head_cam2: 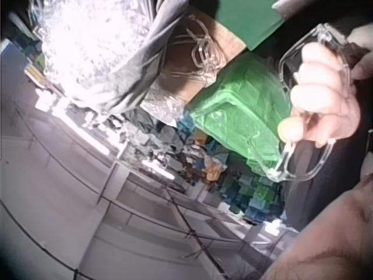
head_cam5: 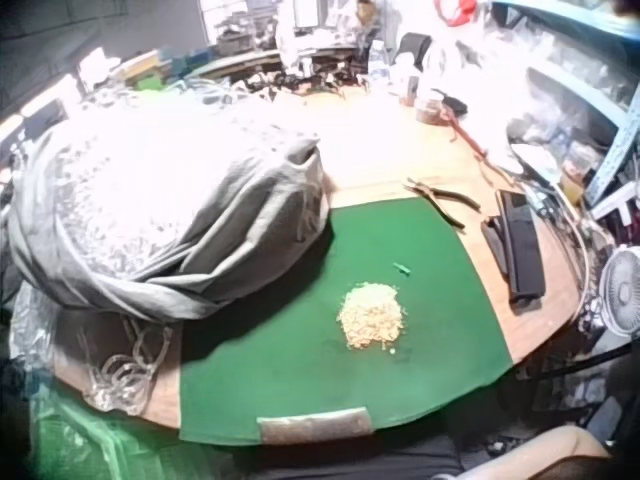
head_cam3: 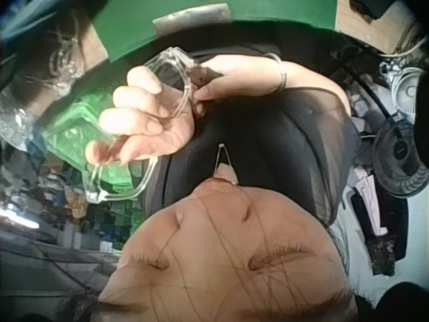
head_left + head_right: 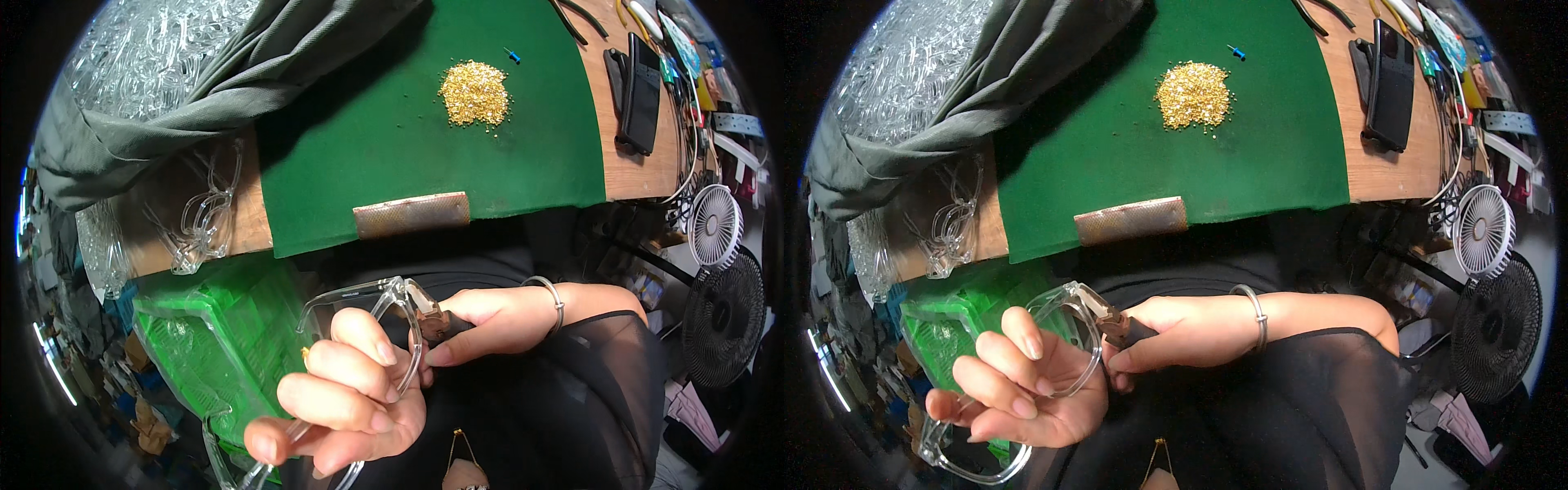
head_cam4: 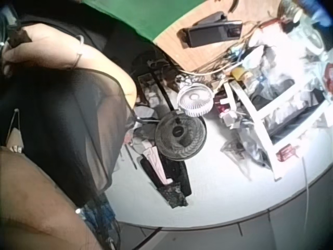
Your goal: The person assembles clear plastic eyeglass frames by hand, inserting small components into the frame and adjusting the temples. They handle multiple frames sequentially on a green work mat in a cluttered workshop.
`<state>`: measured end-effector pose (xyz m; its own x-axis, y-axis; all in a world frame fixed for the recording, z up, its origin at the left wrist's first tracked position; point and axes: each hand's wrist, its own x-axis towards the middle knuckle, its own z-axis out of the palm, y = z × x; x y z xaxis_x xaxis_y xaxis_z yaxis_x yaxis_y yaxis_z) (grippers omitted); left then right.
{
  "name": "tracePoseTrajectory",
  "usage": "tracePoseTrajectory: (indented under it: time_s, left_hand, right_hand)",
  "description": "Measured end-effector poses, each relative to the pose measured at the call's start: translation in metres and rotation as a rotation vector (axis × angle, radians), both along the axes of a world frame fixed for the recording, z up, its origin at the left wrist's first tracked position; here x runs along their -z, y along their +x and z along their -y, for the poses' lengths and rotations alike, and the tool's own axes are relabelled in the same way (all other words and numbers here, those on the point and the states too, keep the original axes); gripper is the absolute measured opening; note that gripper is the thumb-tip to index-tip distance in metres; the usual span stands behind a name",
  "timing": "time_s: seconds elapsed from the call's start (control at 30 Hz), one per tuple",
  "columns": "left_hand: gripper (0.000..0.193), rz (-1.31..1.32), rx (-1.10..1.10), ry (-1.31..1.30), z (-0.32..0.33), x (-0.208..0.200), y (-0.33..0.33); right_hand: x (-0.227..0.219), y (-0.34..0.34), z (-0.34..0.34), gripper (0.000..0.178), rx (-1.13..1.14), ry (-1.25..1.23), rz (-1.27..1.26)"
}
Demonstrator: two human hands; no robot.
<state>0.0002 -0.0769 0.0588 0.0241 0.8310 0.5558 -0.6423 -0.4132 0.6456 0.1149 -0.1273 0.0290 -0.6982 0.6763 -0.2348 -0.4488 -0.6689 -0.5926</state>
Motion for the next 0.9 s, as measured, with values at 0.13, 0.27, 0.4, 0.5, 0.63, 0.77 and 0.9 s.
tracePoseTrajectory:
  time_s: [0.13,0.27,0.4,0.5,0.63,0.77,0.9]
  left_hand:
    - [0.038,-0.018,0.024,0.046,0.002,0.001,-0.001]
    - [0.038,-0.026,0.017,0.055,0.002,0.004,-0.001]
    - [0.039,-0.070,-0.007,0.021,0.002,0.002,-0.001]
    - [0.038,-0.077,-0.029,-0.002,0.002,0.002,-0.001]
    - [0.035,-0.069,-0.036,-0.026,0.001,0.004,0.000]
    - [0.032,-0.055,0.024,-0.048,-0.001,0.001,-0.003]
    - [0.031,-0.162,-0.002,-0.046,-0.002,0.003,-0.005]
  right_hand:
    - [0.000,-0.001,0.002,0.016,-0.029,0.015,0.052]
    - [0.001,0.000,0.000,0.015,-0.082,-0.055,0.032]
    - [-0.004,0.001,-0.001,0.014,-0.087,-0.098,0.063]
    - [-0.004,0.000,-0.001,0.014,-0.095,-0.116,0.082]
    - [0.002,-0.002,-0.001,0.015,-0.124,-0.135,0.069]
    - [0.009,-0.012,0.004,0.018,-0.052,-0.134,-0.028]
    - [0.015,-0.019,0.008,0.021,0.043,-0.088,-0.058]
